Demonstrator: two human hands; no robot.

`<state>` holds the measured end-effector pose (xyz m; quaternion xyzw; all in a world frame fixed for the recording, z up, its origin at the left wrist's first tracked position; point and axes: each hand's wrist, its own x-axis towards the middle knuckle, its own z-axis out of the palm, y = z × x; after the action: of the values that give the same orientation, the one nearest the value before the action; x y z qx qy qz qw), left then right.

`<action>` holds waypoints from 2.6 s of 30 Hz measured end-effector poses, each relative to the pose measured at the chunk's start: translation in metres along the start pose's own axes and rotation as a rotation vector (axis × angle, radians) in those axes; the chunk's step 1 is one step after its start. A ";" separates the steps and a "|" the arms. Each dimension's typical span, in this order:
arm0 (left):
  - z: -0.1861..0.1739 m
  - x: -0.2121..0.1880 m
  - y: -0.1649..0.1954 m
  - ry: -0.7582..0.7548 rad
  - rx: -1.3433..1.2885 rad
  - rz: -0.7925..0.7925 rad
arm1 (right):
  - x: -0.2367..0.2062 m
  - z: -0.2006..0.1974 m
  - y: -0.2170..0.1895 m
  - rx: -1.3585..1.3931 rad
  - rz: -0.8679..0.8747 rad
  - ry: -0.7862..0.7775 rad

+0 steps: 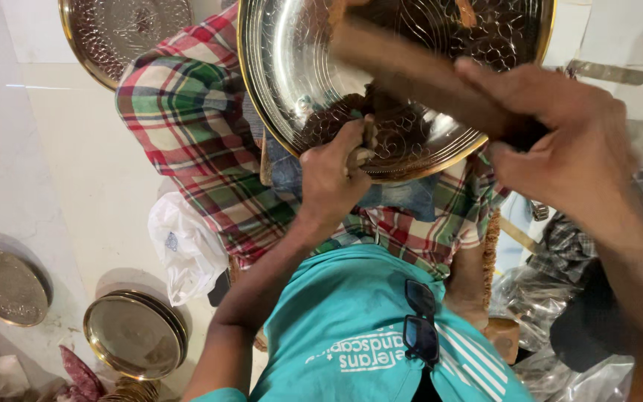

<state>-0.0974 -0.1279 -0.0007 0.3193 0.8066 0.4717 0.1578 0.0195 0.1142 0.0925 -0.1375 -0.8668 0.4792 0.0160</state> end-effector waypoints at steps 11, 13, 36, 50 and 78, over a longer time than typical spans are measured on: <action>0.010 -0.002 -0.002 0.167 -0.204 -0.038 | 0.032 0.026 -0.005 -0.539 -0.129 -0.079; 0.011 -0.004 -0.001 0.160 -0.217 -0.036 | 0.032 0.025 -0.007 -0.457 -0.214 -0.012; -0.002 0.016 -0.001 -0.112 -0.111 -0.023 | 0.040 0.018 -0.008 -0.594 -0.189 -0.162; 0.012 0.001 0.003 0.077 -0.137 -0.063 | 0.055 0.018 -0.027 -0.794 -0.143 -0.232; 0.006 0.010 0.007 0.173 -0.111 -0.031 | 0.077 0.014 -0.059 -0.382 -0.153 -0.066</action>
<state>-0.0988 -0.1150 0.0033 0.2555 0.7946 0.5392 0.1122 -0.0694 0.0929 0.1261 -0.0561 -0.9498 0.3078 -0.0022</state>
